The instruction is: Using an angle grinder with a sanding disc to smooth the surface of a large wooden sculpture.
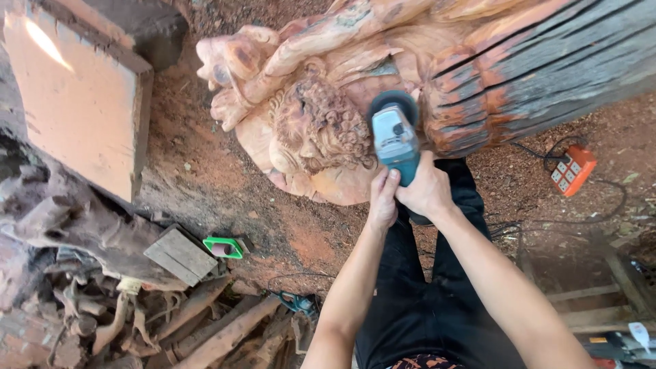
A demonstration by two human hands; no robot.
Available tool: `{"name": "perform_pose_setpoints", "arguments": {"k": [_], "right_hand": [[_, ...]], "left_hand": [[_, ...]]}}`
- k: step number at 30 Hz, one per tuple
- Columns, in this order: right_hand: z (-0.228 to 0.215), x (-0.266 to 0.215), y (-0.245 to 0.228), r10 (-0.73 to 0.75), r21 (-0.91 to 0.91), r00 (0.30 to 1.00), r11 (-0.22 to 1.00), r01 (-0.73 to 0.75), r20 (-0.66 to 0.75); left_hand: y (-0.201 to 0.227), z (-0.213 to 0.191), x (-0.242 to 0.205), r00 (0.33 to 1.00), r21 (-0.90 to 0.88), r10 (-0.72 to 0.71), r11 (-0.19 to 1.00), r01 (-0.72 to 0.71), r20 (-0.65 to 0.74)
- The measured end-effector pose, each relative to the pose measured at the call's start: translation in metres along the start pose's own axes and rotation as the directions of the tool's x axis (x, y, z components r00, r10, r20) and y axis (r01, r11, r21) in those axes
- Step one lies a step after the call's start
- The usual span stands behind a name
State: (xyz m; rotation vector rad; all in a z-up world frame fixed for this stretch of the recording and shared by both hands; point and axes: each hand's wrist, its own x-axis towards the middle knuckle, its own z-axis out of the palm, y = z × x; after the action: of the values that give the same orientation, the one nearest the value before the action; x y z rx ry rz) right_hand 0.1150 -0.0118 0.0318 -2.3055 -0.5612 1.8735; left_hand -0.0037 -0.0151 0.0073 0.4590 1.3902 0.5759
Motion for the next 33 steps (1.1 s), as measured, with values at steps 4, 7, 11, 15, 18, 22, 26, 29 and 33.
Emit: {"name": "perform_pose_setpoints", "arguments": {"k": [4, 7, 11, 15, 18, 22, 26, 29, 33], "right_hand": [[-0.001, -0.006, 0.003, 0.014, -0.023, 1.000, 1.000, -0.014, -0.006], [-0.004, -0.006, 0.006, -0.030, -0.028, 1.000, 0.999, 0.030, 0.001], [-0.005, -0.005, 0.010, -0.020, -0.034, 1.000, 0.999, 0.019, -0.002], [-0.004, -0.006, 0.018, -0.066, -0.101, 0.998, 0.993, 0.066, 0.011], [-0.006, -0.008, 0.016, -0.077, -0.118, 0.997, 0.990, 0.079, 0.023], [-0.009, -0.015, 0.015, -0.102, -0.130, 0.994, 0.986, 0.108, 0.047], [-0.003, -0.011, 0.026, -0.116, -0.170, 0.993, 0.978, 0.120, 0.033], [-0.001, -0.008, 0.029, -0.113, -0.176, 0.994, 0.978, 0.110, -0.003], [-0.008, -0.009, 0.019, -0.128, -0.156, 0.992, 0.980, 0.125, -0.011]], "left_hand": [[-0.017, -0.013, -0.003, 0.998, 0.027, -0.008, 1.000, 0.006, 0.057], [-0.039, -0.028, 0.002, 0.996, 0.101, -0.018, 0.995, 0.009, 0.086], [-0.027, -0.026, 0.005, 0.995, 0.218, -0.063, 0.975, 0.044, 0.082], [-0.021, -0.021, -0.002, 0.985, 0.178, 0.011, 0.983, -0.043, 0.174], [-0.025, -0.023, -0.002, 0.980, 0.181, 0.055, 0.979, -0.091, 0.193], [-0.021, -0.028, -0.003, 0.970, 0.255, 0.118, 0.951, -0.172, 0.215], [-0.012, -0.022, -0.004, 0.974, 0.139, 0.041, 0.988, -0.073, 0.221], [-0.010, -0.019, 0.000, 0.968, 0.153, 0.030, 0.986, -0.070, 0.249], [-0.027, -0.026, 0.006, 0.960, 0.157, 0.054, 0.983, -0.100, 0.273]]}}
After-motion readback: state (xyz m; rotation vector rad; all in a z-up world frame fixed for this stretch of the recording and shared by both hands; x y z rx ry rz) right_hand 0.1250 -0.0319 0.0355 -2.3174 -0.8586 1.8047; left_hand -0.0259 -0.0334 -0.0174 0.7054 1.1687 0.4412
